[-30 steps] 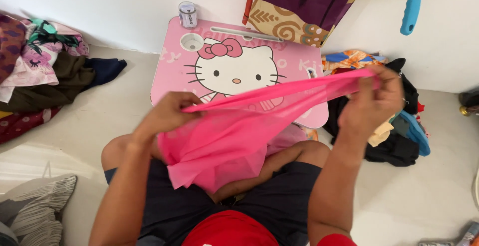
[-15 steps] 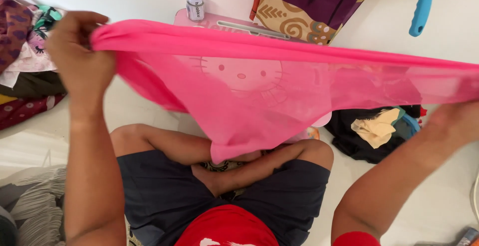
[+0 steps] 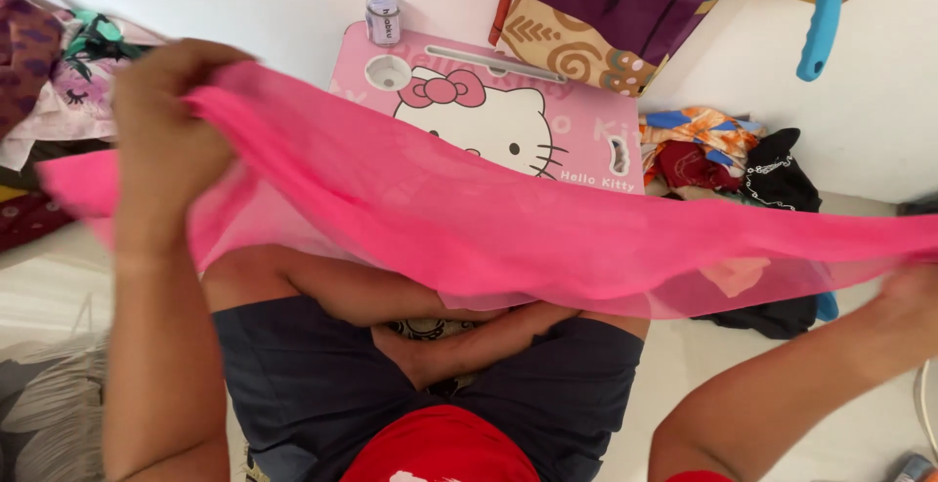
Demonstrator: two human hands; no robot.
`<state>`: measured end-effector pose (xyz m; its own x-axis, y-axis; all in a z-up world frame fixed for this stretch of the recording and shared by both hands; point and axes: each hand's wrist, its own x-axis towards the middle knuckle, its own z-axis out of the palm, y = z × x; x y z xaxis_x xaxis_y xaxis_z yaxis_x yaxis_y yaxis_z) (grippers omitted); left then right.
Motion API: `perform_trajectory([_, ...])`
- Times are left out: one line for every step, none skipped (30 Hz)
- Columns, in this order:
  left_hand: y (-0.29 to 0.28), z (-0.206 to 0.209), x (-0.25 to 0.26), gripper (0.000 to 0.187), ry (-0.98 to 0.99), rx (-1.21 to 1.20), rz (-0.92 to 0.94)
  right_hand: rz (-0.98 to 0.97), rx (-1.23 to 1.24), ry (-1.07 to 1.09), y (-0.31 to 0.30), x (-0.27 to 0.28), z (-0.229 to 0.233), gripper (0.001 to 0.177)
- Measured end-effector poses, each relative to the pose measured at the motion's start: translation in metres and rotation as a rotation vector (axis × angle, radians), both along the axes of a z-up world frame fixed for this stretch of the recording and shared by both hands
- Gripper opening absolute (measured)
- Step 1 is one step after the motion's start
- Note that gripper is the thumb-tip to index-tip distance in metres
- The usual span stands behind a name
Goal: The person unfolds a pink cloth, folds it neatly on a small table, and then uses a lint roller to clean the surface of the folded cloth.
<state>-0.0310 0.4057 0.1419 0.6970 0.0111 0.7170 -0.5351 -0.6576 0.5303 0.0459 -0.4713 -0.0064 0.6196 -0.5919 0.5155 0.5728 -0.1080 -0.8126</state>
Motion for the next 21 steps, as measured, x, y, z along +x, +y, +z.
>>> perform_trajectory([-0.020,0.008,0.000,0.019,0.034,-0.040,-0.055,0.010,0.015,0.017,0.030,-0.031,0.009,0.035])
perform_trajectory([-0.038,0.011,-0.001,0.019,0.035,-0.040,-0.052,0.013,0.014,0.018,0.126,-0.022,0.057,0.035])
perform_trajectory([-0.057,0.015,-0.002,0.022,0.076,-0.080,-0.110,0.100,-0.170,0.005,0.234,-0.042,0.101,0.019])
perform_trajectory([-0.076,0.019,-0.002,0.027,0.115,-0.119,-0.171,0.184,-0.352,-0.016,0.340,-0.093,0.148,0.017])
perform_trajectory([-0.089,0.014,0.001,0.027,0.114,-0.119,-0.170,0.184,-0.352,-0.017,0.382,-0.100,0.146,0.017])
perform_trajectory([-0.103,0.009,0.003,0.028,0.200,-0.141,-0.173,0.400,-0.418,0.050,0.423,-0.109,0.144,0.028])
perform_trajectory([-0.118,0.004,0.005,0.029,0.287,-0.164,-0.175,0.616,-0.479,0.120,0.463,-0.117,0.142,0.041])
perform_trajectory([-0.129,0.005,0.003,0.029,0.290,-0.157,-0.178,0.613,-0.472,0.122,0.486,-0.115,0.127,0.041])
perform_trajectory([-0.141,0.005,0.001,0.028,0.305,-0.117,-0.179,0.701,-0.532,0.080,0.510,-0.113,0.113,0.027])
perform_trajectory([-0.151,0.006,-0.001,0.028,0.319,-0.077,-0.177,0.792,-0.592,0.036,0.534,-0.109,0.099,0.013])
perform_trajectory([-0.153,0.003,0.000,0.028,0.320,-0.071,-0.177,0.791,-0.586,0.034,0.534,-0.103,0.083,0.013])
perform_trajectory([-0.154,-0.001,0.000,0.027,0.327,-0.049,-0.146,0.807,-0.510,0.083,0.535,-0.098,0.066,0.013])
perform_trajectory([-0.155,-0.006,0.000,0.025,0.333,-0.027,-0.115,0.822,-0.433,0.132,0.535,-0.093,0.049,0.013])
perform_trajectory([-0.149,-0.013,0.001,0.025,0.335,-0.025,-0.111,0.826,-0.430,0.131,0.529,-0.092,0.057,0.013])
perform_trajectory([-0.141,-0.021,0.003,0.030,0.379,0.036,-0.076,0.750,-0.382,0.142,0.522,-0.092,0.065,0.013])
perform_trajectory([-0.135,-0.028,0.005,0.035,0.421,0.093,-0.042,0.674,-0.337,0.151,0.514,-0.091,0.073,0.013])
perform_trajectory([-0.126,-0.046,0.011,0.035,0.420,0.091,-0.039,0.676,-0.339,0.150,0.506,-0.087,0.067,0.013])
perform_trajectory([-0.118,-0.064,0.017,0.038,0.487,0.166,0.009,0.625,-0.212,0.114,0.496,-0.083,0.062,0.013])
perform_trajectory([-0.111,-0.083,0.023,0.042,0.553,0.241,0.058,0.572,-0.085,0.078,0.485,-0.080,0.057,0.013])
perform_trajectory([-0.105,-0.088,0.021,0.042,0.548,0.239,0.056,0.569,-0.088,0.075,0.475,-0.076,0.051,0.013])
perform_trajectory([-0.099,-0.093,0.018,0.040,0.606,0.169,0.030,0.542,0.016,0.058,0.464,-0.071,0.046,0.013])
